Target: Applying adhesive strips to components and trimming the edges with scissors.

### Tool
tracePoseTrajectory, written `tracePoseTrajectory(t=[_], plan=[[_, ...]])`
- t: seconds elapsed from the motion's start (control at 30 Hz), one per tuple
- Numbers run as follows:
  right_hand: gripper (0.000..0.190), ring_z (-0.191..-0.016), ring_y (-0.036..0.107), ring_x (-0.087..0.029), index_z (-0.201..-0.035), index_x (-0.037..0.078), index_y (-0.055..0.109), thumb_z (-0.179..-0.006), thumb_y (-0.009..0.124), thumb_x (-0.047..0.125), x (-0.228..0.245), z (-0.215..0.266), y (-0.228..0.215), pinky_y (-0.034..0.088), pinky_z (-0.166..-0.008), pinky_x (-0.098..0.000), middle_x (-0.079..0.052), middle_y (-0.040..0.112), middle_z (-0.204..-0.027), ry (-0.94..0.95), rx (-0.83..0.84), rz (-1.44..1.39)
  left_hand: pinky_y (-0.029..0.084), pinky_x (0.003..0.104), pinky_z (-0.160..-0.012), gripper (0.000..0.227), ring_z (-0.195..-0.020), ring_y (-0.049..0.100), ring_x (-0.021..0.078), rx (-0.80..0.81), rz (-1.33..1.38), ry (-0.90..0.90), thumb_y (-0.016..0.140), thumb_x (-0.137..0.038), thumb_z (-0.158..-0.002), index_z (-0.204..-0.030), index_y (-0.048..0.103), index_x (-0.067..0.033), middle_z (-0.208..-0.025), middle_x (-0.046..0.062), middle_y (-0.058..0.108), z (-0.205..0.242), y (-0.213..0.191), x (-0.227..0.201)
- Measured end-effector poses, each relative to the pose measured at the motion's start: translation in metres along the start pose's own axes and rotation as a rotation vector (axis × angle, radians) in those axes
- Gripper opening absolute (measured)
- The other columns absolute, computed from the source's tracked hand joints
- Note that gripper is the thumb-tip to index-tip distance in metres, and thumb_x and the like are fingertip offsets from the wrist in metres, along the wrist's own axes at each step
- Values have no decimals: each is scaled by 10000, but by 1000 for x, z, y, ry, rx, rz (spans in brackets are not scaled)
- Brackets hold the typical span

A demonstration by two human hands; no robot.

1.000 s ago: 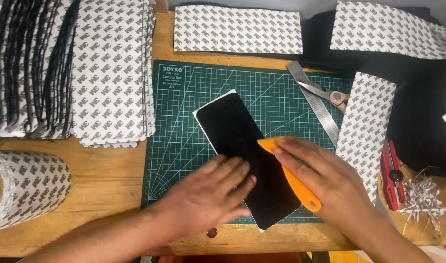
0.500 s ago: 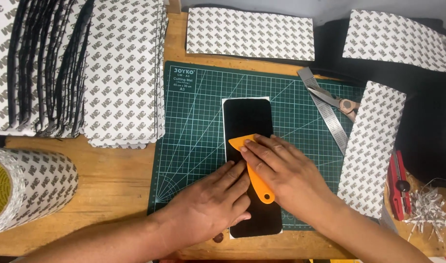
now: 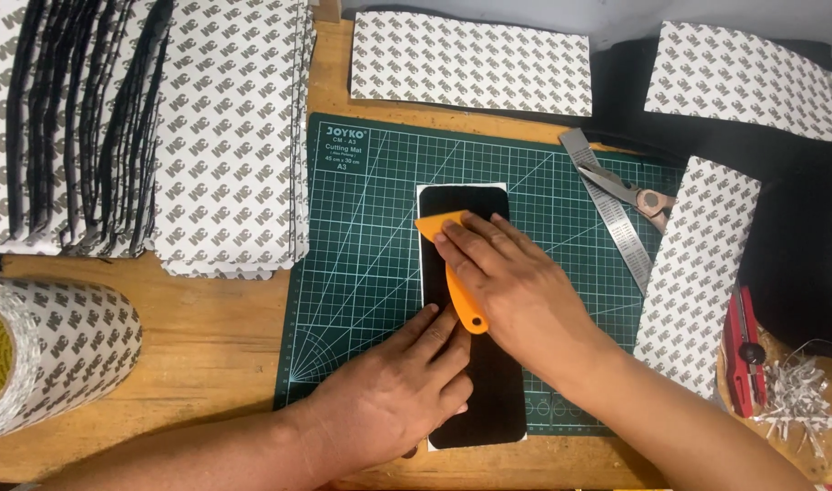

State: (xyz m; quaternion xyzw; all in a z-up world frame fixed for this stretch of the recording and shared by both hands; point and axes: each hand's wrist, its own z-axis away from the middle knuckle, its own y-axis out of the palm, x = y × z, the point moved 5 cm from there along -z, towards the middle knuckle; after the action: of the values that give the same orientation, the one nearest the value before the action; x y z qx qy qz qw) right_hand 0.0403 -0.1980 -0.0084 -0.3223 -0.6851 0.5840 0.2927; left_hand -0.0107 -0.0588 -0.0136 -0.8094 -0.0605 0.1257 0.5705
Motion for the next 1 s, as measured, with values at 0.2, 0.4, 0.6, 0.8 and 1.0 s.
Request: tracePoseTrajectory(t=[0.2,0.4,0.6,0.8,1.0], plan=[[477,-1346,566,-367,-1403,-20,582,-934,637,52,-6,-14,4,418,-1195,-477,-192,618,-1424,27,-53,-36,451,532,-1157,310,-1258,594,466,27,-45,5,547,-360,-1061,-1062,699,-90,-1268,265,648,-1,0,0],[497,-1332,575,-380,-1414,-38,566,-928,638,39,-5,-18,7,456,-1163,-471,-209,607,-1429,44,-51,8,429,527,-1177,307,-1310,569,473,52,-61,15,550,-360,-1048,-1087,689,-89,-1298,272,641,-1,3,-1],[476,-1312,587,-377,-1415,-25,577,-940,589,3,-14,-24,9,431,-1172,-481,-202,624,-1413,59,-85,-58,408,533,-1194,327,-1347,541,482,51,-22,15,534,-352,-1067,-1078,670,-54,-1308,288,627,0,4,0],[506,-1312,598,-361,-1386,-64,581,-885,626,-117,-18,-7,-27,430,-1201,-504,-217,624,-1383,40,-214,-32,408,481,-1185,496,-1360,535,418,34,-2,-22,502,-434,-1072,-1217,663,13,-1363,246,629,1,7,5],[627,-1332,585,-355,-1398,-33,569,-794,738,-16,-5,32,-14,432,-1190,-504,-201,625,-1404,96,-90,95,342,523,-1216,637,-1442,453,426,-50,123,-87,444,-453,-1088,-1365,575,104,-1484,306,532,-3,3,14]])
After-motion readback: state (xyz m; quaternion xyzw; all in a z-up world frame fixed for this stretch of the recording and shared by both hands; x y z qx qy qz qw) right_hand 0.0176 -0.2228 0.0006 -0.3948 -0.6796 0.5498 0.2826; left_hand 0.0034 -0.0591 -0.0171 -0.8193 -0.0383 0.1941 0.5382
